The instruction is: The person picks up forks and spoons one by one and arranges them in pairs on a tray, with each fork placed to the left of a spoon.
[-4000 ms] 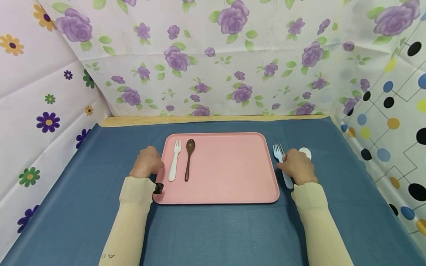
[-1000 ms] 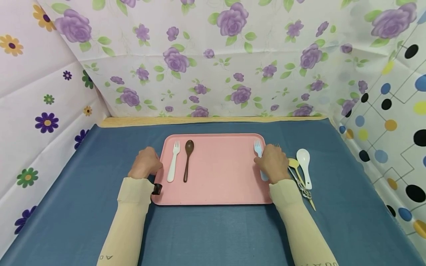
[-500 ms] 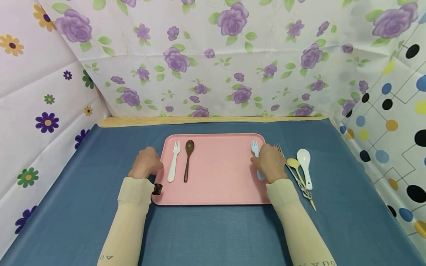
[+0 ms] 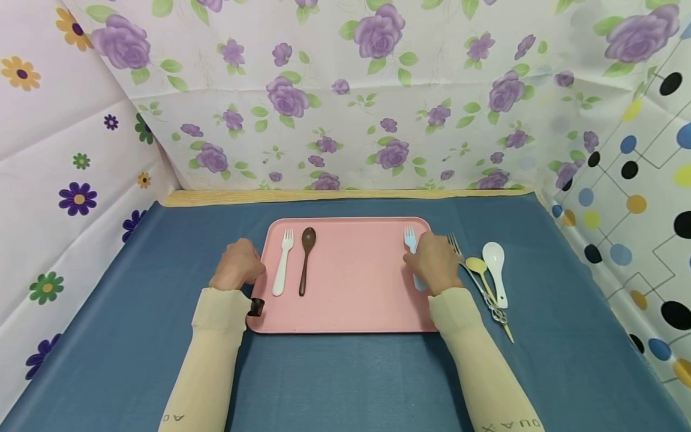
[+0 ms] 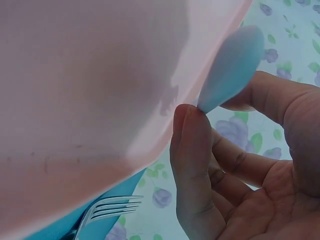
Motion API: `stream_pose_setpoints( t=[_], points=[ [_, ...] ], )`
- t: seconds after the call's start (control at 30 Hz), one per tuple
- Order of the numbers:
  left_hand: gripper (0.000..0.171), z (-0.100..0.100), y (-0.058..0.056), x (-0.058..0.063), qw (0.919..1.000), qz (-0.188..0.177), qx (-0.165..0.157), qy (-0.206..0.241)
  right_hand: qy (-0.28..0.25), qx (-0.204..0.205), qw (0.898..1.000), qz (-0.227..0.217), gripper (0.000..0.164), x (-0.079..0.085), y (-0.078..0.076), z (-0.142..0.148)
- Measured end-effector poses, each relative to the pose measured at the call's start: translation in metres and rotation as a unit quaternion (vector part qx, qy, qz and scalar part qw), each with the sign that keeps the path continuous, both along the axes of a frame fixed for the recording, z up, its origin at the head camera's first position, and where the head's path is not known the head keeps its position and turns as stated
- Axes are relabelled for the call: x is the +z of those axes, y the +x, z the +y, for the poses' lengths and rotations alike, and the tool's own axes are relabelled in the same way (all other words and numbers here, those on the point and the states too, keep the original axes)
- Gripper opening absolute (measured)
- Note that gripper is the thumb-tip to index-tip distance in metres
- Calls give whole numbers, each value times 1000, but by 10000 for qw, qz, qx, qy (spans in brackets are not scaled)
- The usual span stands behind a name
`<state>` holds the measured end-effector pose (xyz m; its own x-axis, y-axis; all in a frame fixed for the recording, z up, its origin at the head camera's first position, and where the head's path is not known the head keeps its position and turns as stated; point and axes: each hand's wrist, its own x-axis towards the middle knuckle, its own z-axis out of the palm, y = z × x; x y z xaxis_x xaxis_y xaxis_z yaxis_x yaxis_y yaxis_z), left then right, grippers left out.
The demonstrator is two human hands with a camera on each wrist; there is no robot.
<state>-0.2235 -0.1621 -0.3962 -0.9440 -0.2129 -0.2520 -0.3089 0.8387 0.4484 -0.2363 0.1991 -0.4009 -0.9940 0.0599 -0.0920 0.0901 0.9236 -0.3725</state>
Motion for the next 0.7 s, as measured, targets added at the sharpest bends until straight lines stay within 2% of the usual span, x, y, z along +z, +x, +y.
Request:
stream_pose_setpoints(
  t=[0.43, 0.7],
  points=[
    [17, 0, 2, 1, 10000, 56, -4, 49, -158, -53, 9994, -311, 29, 3, -2, -10],
    [15, -1, 1, 1, 10000, 62, -38, 61, -194, 54, 9997, -162, 24, 1, -3, -16]
  ],
)
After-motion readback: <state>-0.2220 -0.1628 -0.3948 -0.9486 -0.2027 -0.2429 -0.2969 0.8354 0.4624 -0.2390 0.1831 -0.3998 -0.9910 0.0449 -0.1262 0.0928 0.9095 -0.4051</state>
